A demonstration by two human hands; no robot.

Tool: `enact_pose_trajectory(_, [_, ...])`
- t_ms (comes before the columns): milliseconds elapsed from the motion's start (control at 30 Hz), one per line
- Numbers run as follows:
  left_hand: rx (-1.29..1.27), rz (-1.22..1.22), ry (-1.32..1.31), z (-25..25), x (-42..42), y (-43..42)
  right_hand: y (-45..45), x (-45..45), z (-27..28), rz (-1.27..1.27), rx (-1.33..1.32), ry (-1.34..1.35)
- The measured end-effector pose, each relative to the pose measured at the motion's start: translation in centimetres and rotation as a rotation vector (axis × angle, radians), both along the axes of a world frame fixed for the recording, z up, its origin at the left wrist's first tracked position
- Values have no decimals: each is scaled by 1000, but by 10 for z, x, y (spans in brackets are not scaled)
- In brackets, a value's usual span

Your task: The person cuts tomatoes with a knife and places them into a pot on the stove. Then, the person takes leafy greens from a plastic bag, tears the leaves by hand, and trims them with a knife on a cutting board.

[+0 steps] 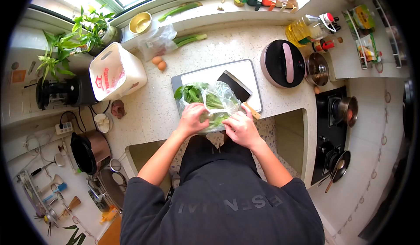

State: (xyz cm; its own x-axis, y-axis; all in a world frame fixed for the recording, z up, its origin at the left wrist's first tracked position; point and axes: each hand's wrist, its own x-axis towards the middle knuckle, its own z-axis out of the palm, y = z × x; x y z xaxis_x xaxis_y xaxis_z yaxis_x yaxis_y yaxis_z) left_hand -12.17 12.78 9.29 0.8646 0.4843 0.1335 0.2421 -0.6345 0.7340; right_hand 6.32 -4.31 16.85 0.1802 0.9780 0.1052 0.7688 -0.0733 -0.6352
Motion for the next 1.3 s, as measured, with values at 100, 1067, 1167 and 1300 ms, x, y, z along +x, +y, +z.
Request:
enact_pose_trajectory(100, [-246, 37, -71, 29, -10, 7, 2, 1, 5, 29, -17, -7])
enact_pose_trajectory(1067, [120, 154, 213, 14, 51, 136, -70, 38, 30, -5, -260, -106])
enact_pose_trajectory(1167, [133, 76, 296, -24, 70, 132, -76, 42, 32, -34, -260, -97])
enact_pose_trajectory(1300, [58, 7, 352, -67, 87, 127, -77, 38, 31, -62, -202, -63])
